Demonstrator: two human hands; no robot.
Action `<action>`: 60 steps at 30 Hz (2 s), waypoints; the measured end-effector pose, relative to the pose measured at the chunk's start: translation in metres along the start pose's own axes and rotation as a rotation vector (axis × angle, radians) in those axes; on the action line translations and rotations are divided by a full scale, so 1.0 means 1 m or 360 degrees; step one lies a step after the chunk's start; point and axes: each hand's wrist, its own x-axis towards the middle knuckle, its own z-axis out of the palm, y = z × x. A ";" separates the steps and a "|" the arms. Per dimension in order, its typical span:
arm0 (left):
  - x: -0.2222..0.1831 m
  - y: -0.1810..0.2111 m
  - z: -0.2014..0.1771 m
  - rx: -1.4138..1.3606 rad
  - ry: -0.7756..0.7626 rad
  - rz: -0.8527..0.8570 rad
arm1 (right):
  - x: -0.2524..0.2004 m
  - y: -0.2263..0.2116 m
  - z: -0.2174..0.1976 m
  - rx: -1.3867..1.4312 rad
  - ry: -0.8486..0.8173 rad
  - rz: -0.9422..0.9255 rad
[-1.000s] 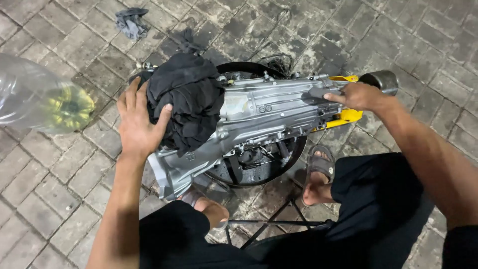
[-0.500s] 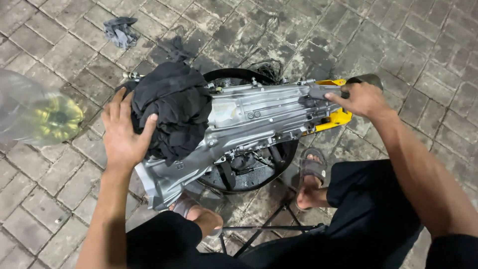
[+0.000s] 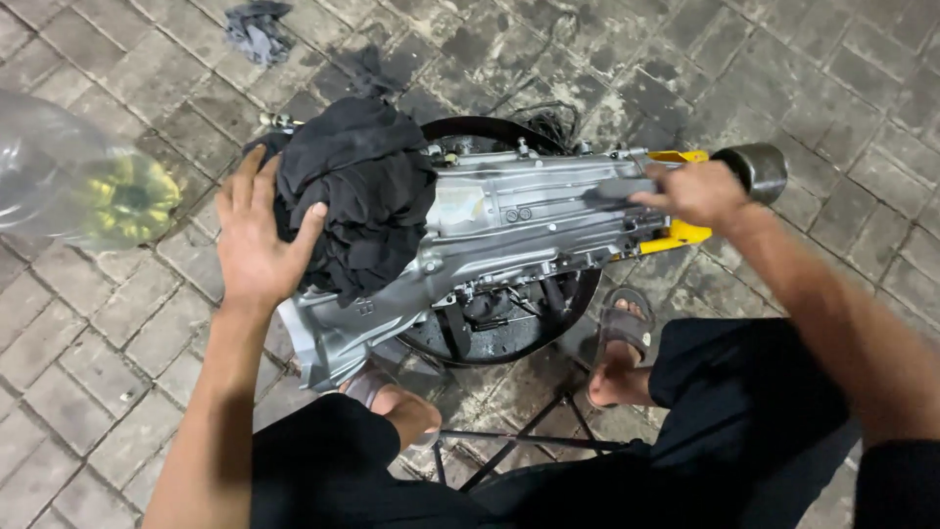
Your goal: Cleaning the exterior of a transmission casing using a metal scraper to remove dirt and residue.
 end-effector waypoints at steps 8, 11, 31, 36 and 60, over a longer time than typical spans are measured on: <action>0.000 0.003 -0.002 0.0020 -0.0036 -0.0018 | 0.016 -0.051 0.000 0.0145 0.0033 -0.0124; -0.003 0.001 -0.003 -0.0015 -0.0046 -0.0008 | 0.006 -0.017 0.007 0.0023 0.0087 -0.0115; 0.001 0.007 -0.003 0.0001 -0.0089 -0.0009 | 0.025 -0.053 0.000 0.0061 0.0347 -0.0326; 0.002 0.004 -0.004 -0.0003 -0.0070 -0.0025 | 0.007 0.006 -0.017 0.0114 -0.0163 -0.0159; 0.001 0.009 -0.003 -0.0025 -0.0081 -0.0069 | -0.003 -0.013 -0.037 0.0281 -0.0207 -0.0141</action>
